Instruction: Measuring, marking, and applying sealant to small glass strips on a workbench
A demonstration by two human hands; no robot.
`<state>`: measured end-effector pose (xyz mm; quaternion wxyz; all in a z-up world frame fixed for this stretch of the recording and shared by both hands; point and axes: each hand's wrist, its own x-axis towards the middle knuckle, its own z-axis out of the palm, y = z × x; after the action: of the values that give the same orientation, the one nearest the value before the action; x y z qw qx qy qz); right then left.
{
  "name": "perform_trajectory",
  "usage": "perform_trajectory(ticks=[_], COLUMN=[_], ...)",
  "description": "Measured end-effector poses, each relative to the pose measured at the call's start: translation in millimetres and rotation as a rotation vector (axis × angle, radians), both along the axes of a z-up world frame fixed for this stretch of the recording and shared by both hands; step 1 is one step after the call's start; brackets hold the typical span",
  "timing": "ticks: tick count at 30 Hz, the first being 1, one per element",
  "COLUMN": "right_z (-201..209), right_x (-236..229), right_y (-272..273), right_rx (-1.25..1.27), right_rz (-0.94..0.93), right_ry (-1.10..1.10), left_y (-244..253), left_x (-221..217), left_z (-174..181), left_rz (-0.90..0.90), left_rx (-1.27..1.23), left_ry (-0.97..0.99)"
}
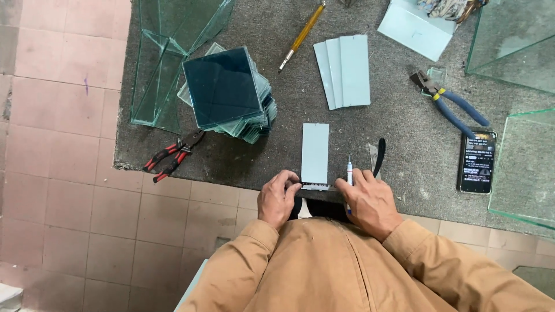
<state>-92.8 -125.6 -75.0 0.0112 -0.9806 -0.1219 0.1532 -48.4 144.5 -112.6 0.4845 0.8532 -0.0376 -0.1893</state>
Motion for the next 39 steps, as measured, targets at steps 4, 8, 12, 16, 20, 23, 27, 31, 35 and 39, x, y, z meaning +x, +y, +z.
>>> perform_trajectory(ticks=[4, 8, 12, 16, 20, 23, 27, 31, 35, 39], right_z=[1.7, 1.2, 7.0, 4.5, 10.0, 14.0, 16.0, 19.9, 16.3, -0.3], right_x=[-1.0, -1.6, 0.1, -0.5, 2.0, 3.0, -1.5, -4.8, 3.5, 18.6], right_y=[2.6, 4.6, 5.7, 4.9, 6.7, 5.4, -18.2, -61.2, -107.8, -133.6], right_rx=[0.01, -0.007, -0.005, -0.009, -0.007, 0.001, 0.113, 0.019, -0.102, -0.001], right_rz=[-0.017, -0.018, -0.014, -0.021, -0.028, -0.041, -0.116, -0.296, -0.361, -0.213], right_ry=[-0.022, -0.067, -0.072, -0.048, -0.032, 0.007, 0.045, -0.04, -0.22, -0.525], left_y=[-2.3, -3.5, -3.5, -4.6, -5.4, -6.8, -6.0, -0.3, -24.2, -52.7], left_x=[3.0, 5.8, 7.7, 8.9, 9.3, 6.6, -0.6, -7.3, -3.3, 0.9], left_z=[8.0, 10.5, 7.3, 16.1, 13.3, 13.8, 12.3, 46.4, 72.7, 87.6], left_rz=[-0.004, -0.039, -0.052, -0.048, -0.04, -0.023, 0.074, -0.003, 0.067, 0.071], left_rx=[0.038, 0.107, 0.131, 0.109, 0.105, 0.097, 0.084, 0.003, -0.221, -0.207], left_ry=[0.037, 0.047, 0.066, 0.077, 0.064, 0.06, 0.156, 0.204, 0.526, 0.562])
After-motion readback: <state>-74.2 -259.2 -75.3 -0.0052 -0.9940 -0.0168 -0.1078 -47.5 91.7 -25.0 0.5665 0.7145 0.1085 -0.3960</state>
